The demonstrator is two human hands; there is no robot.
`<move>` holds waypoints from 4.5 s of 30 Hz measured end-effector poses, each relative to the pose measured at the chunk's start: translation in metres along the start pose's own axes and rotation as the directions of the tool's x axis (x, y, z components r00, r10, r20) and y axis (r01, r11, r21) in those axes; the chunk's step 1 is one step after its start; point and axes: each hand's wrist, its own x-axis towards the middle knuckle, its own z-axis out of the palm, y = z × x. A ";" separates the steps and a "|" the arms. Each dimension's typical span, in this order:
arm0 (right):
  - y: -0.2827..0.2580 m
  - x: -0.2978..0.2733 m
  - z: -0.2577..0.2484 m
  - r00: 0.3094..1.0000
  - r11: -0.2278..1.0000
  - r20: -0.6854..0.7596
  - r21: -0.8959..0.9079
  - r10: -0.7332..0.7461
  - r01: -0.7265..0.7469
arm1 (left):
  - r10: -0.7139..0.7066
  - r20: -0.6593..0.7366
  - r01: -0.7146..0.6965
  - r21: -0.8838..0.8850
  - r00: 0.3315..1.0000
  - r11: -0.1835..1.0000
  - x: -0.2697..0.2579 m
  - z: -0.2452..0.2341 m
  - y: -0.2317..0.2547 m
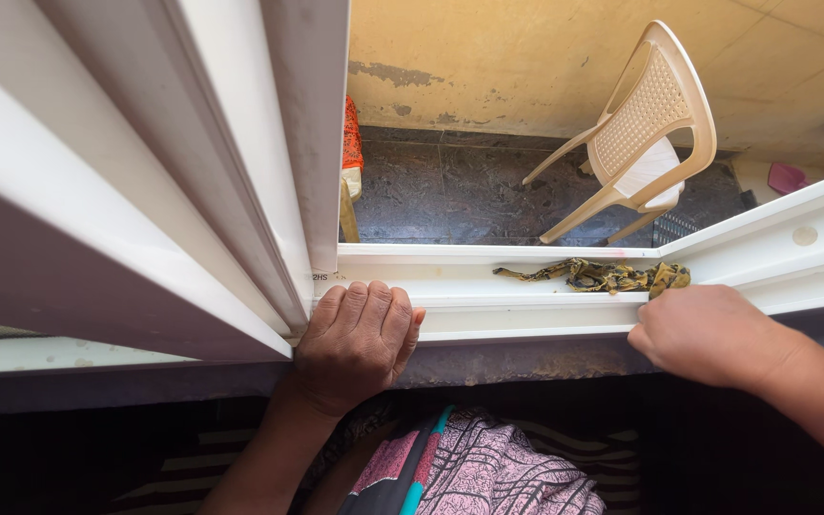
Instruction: The person wipes the white window frame and sill using a patterned cloth. They repeatedly rub the horizontal and vertical sections of the frame, moving the cloth back and forth to clean the surface. The task is performed from an indoor perspective looking out onto a balcony.
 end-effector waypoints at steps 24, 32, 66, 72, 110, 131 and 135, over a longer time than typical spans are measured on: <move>-0.107 0.026 -0.186 0.774 0.349 -0.565 0.690 -0.287 0.634 | -0.027 -0.325 -0.082 -0.316 0.945 0.945 -0.028 0.009 -0.001; -0.142 0.026 -0.140 0.438 0.606 -0.818 0.143 -0.373 0.783 | -0.006 -0.274 -0.067 -0.256 0.962 0.964 -0.023 0.002 0.000; -0.138 0.077 -0.105 0.485 0.693 -0.828 0.176 -0.280 0.700 | -0.037 -0.280 -0.022 -0.204 0.959 0.979 -0.023 0.002 0.011; -0.150 0.065 -0.120 0.527 0.755 -0.776 0.102 -0.347 0.647 | -0.039 -0.341 -0.037 -0.212 0.939 0.976 -0.027 0.007 0.012; -0.094 -0.020 -0.068 0.851 0.814 -0.495 0.413 -0.176 0.408 | -0.271 -0.144 0.185 -0.436 0.952 0.881 -0.072 -0.049 0.050; -0.079 -0.032 -0.117 0.384 0.833 -0.909 0.083 -0.162 0.548 | -0.258 -0.038 0.234 -0.308 0.965 0.922 0.021 -0.034 0.089; -0.038 -0.043 -0.071 0.116 0.897 -0.988 0.142 0.102 0.418 | -0.374 0.082 0.381 -0.092 0.924 0.920 0.036 -0.027 0.080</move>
